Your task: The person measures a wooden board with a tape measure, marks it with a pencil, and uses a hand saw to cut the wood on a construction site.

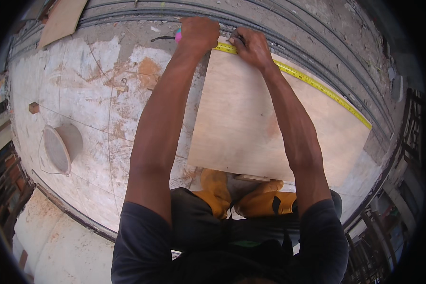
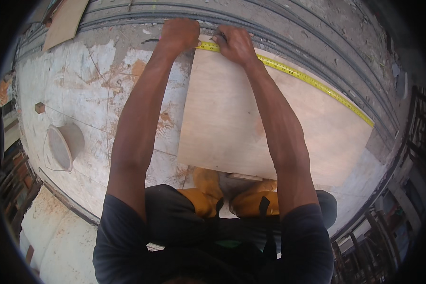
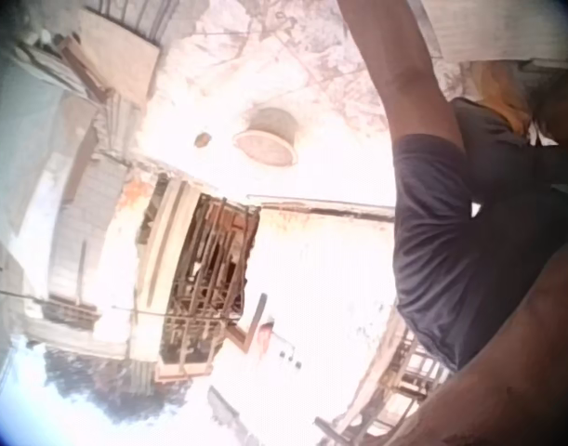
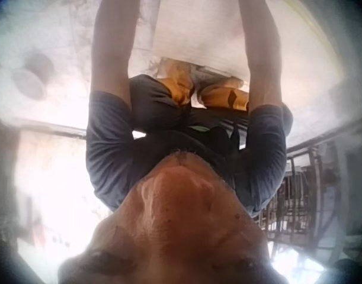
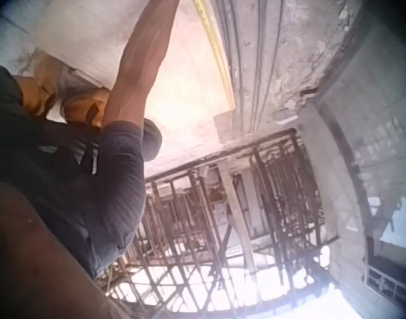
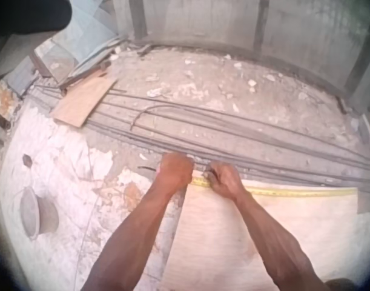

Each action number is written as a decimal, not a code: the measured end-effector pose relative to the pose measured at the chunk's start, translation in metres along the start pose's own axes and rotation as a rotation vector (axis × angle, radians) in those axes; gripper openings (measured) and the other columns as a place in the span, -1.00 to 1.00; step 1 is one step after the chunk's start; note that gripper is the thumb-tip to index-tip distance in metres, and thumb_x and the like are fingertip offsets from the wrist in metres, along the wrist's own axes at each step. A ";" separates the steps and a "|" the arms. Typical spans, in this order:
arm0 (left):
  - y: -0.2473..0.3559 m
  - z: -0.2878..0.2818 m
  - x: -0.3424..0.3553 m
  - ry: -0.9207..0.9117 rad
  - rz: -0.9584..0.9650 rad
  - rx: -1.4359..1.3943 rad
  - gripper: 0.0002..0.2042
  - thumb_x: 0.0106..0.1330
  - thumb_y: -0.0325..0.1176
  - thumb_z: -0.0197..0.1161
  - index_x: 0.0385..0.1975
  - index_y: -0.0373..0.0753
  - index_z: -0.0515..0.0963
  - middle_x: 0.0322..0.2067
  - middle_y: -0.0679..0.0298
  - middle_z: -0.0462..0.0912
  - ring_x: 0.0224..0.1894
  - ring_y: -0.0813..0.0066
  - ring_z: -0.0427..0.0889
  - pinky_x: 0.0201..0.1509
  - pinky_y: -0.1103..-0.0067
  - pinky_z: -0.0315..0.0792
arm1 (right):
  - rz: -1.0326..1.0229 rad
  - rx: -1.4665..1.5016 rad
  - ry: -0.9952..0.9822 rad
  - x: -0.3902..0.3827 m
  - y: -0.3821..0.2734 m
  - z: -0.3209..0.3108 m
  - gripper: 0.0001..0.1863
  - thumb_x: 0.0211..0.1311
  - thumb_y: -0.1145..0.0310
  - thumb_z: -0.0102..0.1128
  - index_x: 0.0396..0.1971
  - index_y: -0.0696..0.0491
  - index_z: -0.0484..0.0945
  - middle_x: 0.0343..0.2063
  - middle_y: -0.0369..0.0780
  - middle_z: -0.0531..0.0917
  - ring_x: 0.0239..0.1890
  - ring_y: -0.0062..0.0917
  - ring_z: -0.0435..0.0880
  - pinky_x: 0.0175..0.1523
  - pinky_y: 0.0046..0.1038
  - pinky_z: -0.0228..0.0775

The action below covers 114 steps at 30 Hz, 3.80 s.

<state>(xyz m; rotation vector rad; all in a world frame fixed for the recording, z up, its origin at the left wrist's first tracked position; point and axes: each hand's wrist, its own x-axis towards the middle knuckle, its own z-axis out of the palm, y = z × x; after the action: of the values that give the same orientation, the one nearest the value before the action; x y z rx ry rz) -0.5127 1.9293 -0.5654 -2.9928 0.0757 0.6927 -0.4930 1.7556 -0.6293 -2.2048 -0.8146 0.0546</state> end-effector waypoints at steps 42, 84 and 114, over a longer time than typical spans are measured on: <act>0.001 -0.002 0.001 0.024 -0.015 -0.017 -0.72 0.10 -0.16 0.39 -0.24 -0.15 0.69 -0.28 0.18 0.74 -0.16 0.21 0.72 -0.08 0.31 0.56 | 0.019 0.003 0.114 -0.009 -0.011 0.005 -0.92 0.07 0.46 0.23 -0.46 0.13 0.54 -0.49 -0.05 0.64 -0.37 -0.10 0.63 -0.23 -0.16 0.44; 0.088 0.048 -0.266 -0.202 0.190 -0.028 -0.82 0.17 -0.12 0.24 -0.41 0.03 0.75 -0.55 0.20 0.70 -0.42 0.18 0.69 -0.27 0.32 0.55 | 0.475 -0.317 0.188 -0.438 -0.027 -0.175 -0.74 0.31 0.17 0.19 -0.42 0.01 0.39 -0.71 -0.19 0.58 -0.68 -0.20 0.57 -0.49 -0.19 0.39; 0.033 0.126 -0.324 -0.080 0.254 -0.061 -0.79 0.15 -0.21 0.24 -0.37 -0.13 0.75 -0.43 0.04 0.71 -0.32 0.09 0.72 -0.17 0.31 0.57 | 0.586 -0.631 0.512 -0.460 -0.079 -0.072 -0.84 0.20 0.32 0.22 -0.34 0.08 0.49 -0.37 -0.12 0.48 -0.18 -0.18 0.46 -0.10 -0.14 0.29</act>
<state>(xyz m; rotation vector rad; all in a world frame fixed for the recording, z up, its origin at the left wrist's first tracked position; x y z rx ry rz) -0.8606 1.9169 -0.5379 -3.0398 0.4448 0.8524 -0.8801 1.4860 -0.6216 -2.7913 0.1462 -0.5236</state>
